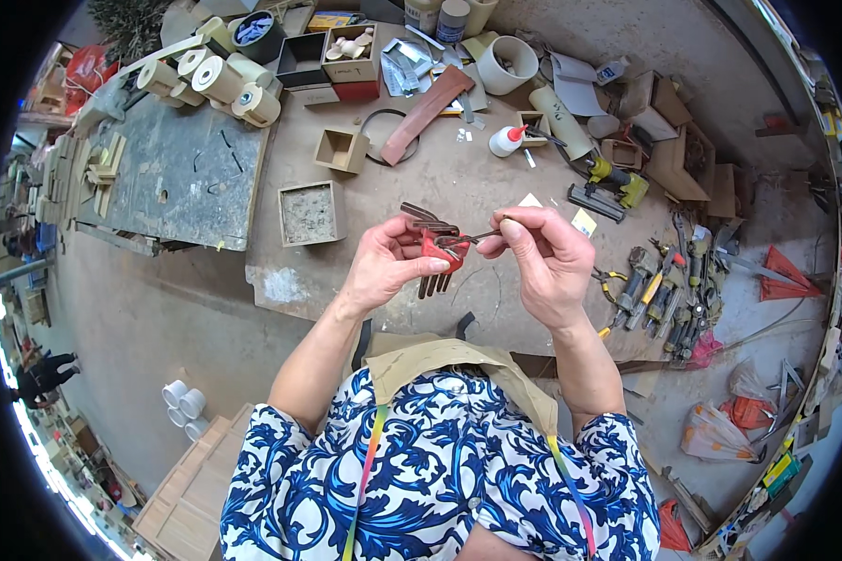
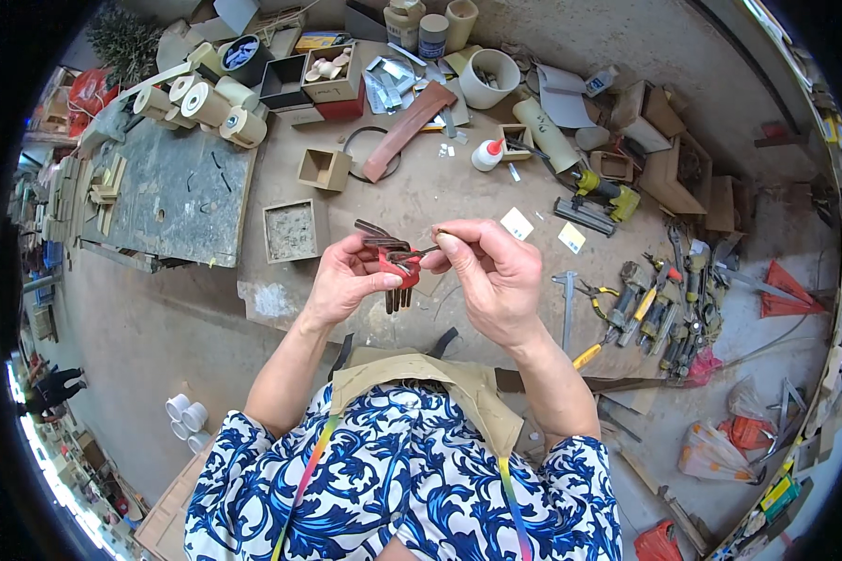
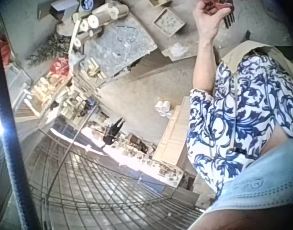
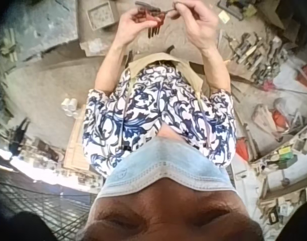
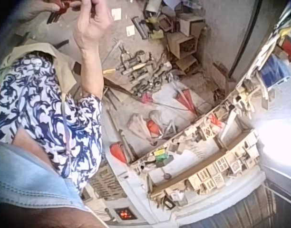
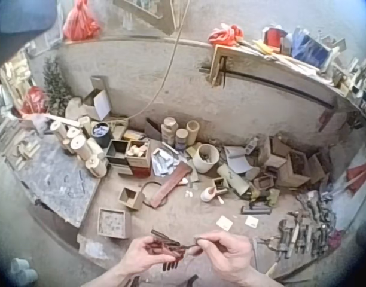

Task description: Assemble small components using tools at a workbench in a workshop.

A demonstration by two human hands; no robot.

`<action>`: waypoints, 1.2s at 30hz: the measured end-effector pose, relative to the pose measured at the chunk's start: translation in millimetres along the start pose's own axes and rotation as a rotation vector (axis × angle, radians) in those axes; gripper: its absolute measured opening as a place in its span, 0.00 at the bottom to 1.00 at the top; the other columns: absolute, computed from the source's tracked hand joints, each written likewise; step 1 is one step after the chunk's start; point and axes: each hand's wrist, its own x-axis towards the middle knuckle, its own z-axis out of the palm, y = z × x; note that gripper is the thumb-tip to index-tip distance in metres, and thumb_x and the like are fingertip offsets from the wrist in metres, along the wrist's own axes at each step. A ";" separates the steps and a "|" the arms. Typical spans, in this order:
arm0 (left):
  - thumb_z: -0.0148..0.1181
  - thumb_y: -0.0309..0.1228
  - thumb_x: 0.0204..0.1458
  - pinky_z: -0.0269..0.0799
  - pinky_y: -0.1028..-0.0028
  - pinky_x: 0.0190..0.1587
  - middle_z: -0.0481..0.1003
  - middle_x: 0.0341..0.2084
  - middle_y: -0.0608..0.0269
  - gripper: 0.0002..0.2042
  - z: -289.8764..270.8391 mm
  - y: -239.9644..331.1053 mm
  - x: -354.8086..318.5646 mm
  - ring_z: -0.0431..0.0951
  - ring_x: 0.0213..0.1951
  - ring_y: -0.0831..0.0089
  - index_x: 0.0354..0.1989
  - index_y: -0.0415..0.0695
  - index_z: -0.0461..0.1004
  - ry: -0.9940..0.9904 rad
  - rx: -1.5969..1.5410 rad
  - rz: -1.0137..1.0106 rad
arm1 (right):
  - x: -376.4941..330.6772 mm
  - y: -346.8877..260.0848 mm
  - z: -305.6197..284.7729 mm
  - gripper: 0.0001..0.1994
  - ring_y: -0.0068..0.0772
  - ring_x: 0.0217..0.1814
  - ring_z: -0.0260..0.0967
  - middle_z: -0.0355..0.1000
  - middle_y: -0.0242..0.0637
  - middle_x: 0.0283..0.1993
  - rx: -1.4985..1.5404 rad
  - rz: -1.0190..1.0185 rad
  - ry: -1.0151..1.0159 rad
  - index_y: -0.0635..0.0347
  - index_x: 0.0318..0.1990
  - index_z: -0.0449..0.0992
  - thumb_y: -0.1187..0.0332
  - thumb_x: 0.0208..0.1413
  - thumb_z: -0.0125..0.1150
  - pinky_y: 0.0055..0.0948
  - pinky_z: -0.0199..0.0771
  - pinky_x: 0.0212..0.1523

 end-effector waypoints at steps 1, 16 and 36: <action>0.75 0.19 0.52 0.82 0.66 0.59 0.82 0.52 0.52 0.24 0.5 -0.4 -1.5 0.85 0.52 0.65 0.58 0.36 0.74 -0.005 0.002 0.001 | -0.7 0.5 0.4 0.07 0.29 0.39 0.84 0.81 0.39 0.39 0.005 0.010 -0.009 0.72 0.47 0.80 0.76 0.71 0.59 0.25 0.86 0.39; 0.76 0.28 0.56 0.82 0.74 0.50 0.85 0.41 0.58 0.17 5.3 -8.9 0.2 0.85 0.43 0.75 0.50 0.36 0.78 -0.124 0.042 -0.206 | 33.4 9.0 -36.5 0.06 0.20 0.32 0.80 0.82 0.34 0.33 -0.287 0.249 -0.275 0.70 0.44 0.84 0.76 0.66 0.66 0.21 0.81 0.34; 0.70 0.29 0.62 0.84 0.74 0.39 0.85 0.39 0.58 0.13 -13.3 -19.1 18.0 0.85 0.38 0.75 0.50 0.35 0.78 -0.170 -0.169 -0.290 | 19.1 21.5 -30.6 0.11 0.26 0.37 0.80 0.83 0.41 0.39 -0.577 -0.044 -0.456 0.68 0.51 0.84 0.78 0.62 0.66 0.25 0.80 0.39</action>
